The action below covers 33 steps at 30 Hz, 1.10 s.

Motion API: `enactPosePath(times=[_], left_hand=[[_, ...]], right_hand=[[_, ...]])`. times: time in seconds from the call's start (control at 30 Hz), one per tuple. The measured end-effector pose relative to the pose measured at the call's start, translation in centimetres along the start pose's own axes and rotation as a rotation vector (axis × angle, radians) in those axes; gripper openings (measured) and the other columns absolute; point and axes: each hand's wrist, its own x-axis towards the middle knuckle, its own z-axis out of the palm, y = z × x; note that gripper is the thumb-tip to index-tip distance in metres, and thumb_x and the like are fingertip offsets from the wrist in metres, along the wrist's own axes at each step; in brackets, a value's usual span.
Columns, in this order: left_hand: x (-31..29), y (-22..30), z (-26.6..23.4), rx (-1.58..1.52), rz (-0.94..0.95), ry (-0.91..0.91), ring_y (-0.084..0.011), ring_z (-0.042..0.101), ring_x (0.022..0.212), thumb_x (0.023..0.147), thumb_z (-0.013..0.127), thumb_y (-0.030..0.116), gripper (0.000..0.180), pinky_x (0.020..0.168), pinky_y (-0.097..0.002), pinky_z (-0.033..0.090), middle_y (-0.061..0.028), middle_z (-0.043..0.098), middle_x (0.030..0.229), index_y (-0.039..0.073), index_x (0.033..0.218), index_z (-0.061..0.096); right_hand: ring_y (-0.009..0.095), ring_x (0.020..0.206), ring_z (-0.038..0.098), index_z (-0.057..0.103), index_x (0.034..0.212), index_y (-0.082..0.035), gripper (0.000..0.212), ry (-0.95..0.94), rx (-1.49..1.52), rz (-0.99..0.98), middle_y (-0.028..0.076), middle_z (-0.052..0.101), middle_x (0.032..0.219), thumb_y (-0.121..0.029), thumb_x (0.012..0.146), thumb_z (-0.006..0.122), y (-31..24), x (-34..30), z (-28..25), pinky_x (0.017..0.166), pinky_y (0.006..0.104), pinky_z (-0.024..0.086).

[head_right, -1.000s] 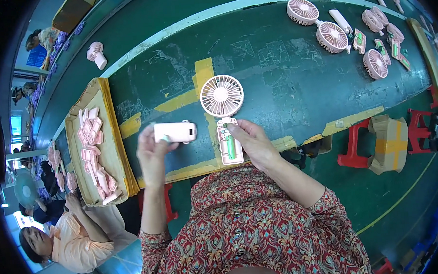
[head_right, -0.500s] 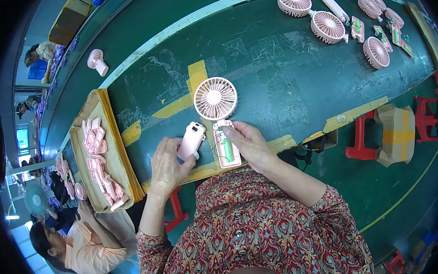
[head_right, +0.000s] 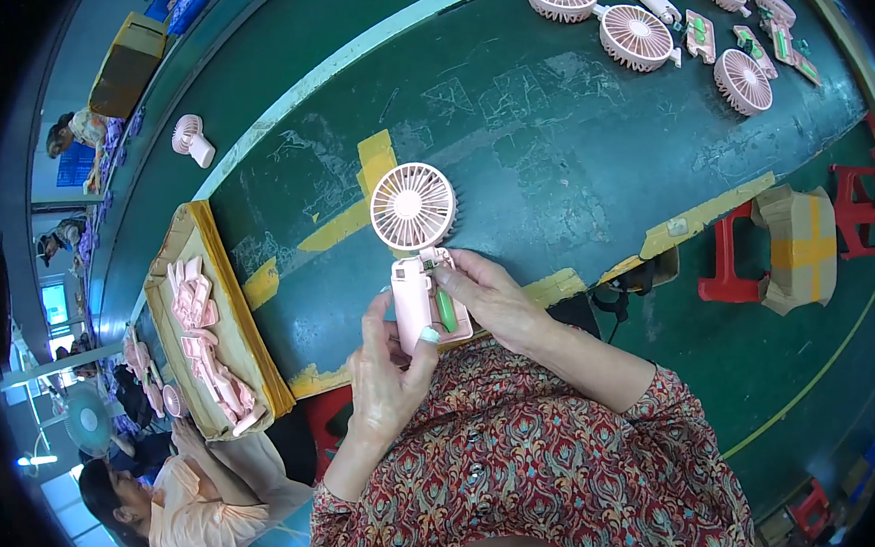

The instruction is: The person assembles a pink fan by hand, fitting a battery-containing handle to the fan head and pressing a pink plastic cover onto the back. After testing the fan's operation, they place the completed fan onto a pile on the workbench and repeat the process.

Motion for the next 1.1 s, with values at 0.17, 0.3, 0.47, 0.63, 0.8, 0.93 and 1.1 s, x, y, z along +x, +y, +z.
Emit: enactPosePath(times=[0.17,0.3,0.47,0.63,0.8,0.93,1.1], left_hand=[[0.3,0.4,0.7,0.096,0.068,0.023,-0.0355,0.065,0.062,0.074,0.066,0.018,0.064,0.056,-0.0439,0.052,-0.0222,0.064,0.075,-0.006,0.126,0.038],[0.5,0.7,0.9,0.142,0.075,0.021,-0.0351,0.066,0.063,0.074,0.067,0.019,0.064,0.056,-0.0434,0.052,-0.0234,0.064,0.075,-0.010,0.125,0.041],[0.5,0.6,1.2,0.144,0.120,0.034,-0.0341,0.065,0.060,0.074,0.068,0.020,0.064,0.054,-0.0410,0.052,-0.0242,0.064,0.074,-0.011,0.124,0.043],[0.5,0.2,1.4,0.189,0.154,0.055,-0.0281,0.066,0.057,0.074,0.063,0.014,0.059,0.055,-0.0367,0.053,-0.0178,0.064,0.066,-0.009,0.126,0.044],[0.5,-0.1,1.5,0.206,0.196,0.070,-0.0273,0.066,0.054,0.073,0.064,0.014,0.060,0.053,-0.0359,0.053,-0.0184,0.064,0.065,-0.011,0.124,0.045],[0.4,-0.2,1.4,0.207,0.229,0.081,-0.0262,0.065,0.052,0.073,0.065,0.015,0.059,0.051,-0.0351,0.052,-0.0182,0.064,0.064,-0.011,0.123,0.046],[0.5,-0.5,1.6,0.205,0.271,0.094,-0.0239,0.062,0.046,0.071,0.068,0.015,0.059,0.045,-0.0338,0.050,-0.0147,0.062,0.058,-0.014,0.119,0.048]], right_hand=[[0.008,0.097,0.052,0.047,0.123,0.001,0.035,-0.007,-0.076,-0.039,0.005,0.056,0.108,-0.026,0.099,0.043,-0.5,-0.2,0.3,0.084,0.0237,0.045],[0.007,0.095,0.052,0.046,0.124,0.000,0.037,-0.003,-0.106,-0.063,0.004,0.056,0.108,-0.026,0.099,0.043,0.0,-0.1,0.0,0.082,0.0226,0.045],[0.006,0.093,0.050,0.045,0.126,0.000,0.037,-0.001,-0.175,-0.078,0.003,0.055,0.107,-0.025,0.099,0.042,0.2,-0.2,-0.2,0.078,0.0218,0.045],[0.006,0.088,0.049,0.043,0.129,-0.001,0.036,-0.019,-0.133,-0.065,0.002,0.054,0.106,-0.020,0.099,0.042,-0.3,-0.4,0.2,0.072,0.0210,0.045],[0.006,0.079,0.050,0.039,0.132,-0.004,0.040,-0.134,-0.152,0.001,0.001,0.053,0.100,-0.011,0.093,0.041,-0.9,-0.5,-0.3,0.062,0.0204,0.043],[0.005,0.076,0.049,0.039,0.133,-0.006,0.042,-0.172,-0.170,0.023,0.001,0.052,0.098,-0.012,0.091,0.043,-1.3,-0.5,-0.1,0.059,0.0207,0.042],[0.010,0.092,0.052,0.035,0.136,-0.005,0.049,-0.182,-0.184,0.038,0.003,0.053,0.109,-0.009,0.088,0.042,-2.3,-1.0,0.6,0.073,0.0245,0.045]])
